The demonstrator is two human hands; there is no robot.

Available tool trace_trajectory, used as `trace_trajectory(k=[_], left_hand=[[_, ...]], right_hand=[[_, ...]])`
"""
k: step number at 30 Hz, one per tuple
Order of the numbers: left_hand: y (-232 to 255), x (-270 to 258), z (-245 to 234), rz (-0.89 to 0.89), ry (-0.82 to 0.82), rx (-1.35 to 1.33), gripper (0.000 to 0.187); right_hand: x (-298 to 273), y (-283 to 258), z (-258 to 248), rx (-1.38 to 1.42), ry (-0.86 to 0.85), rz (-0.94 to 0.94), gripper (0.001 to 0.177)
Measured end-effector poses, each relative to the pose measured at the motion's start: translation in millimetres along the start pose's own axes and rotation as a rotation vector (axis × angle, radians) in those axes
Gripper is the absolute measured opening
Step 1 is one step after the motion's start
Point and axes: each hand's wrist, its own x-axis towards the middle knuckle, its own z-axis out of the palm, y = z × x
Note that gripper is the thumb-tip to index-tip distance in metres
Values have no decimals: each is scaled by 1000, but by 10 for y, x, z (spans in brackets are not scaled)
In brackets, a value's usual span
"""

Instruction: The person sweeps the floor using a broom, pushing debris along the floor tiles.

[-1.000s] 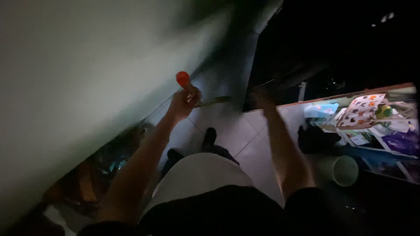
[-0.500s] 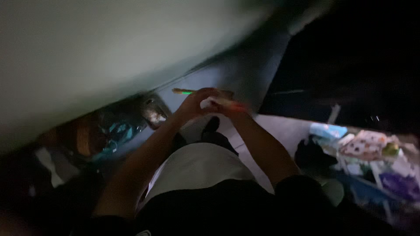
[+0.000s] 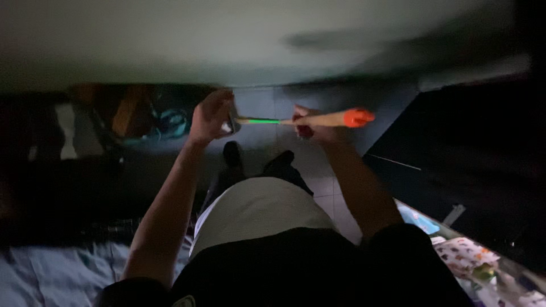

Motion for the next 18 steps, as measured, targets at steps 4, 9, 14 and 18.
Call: trace_trajectory(k=[4,9,14,18], left_hand=[[-90,-218,-139,-184,54,-291,40],[-139,-551,-119,-224,201,-113,35],[-247,-766,68,-230,276,-442,37],[-235,-885,252,-396,288,-269,36]], right_hand=[[334,-261,184,147,74,166,24],[339,-676,343,200,76,639,43],[206,-656,289,200,-29,425,21],[199,-313,28,430,-37,442,20]])
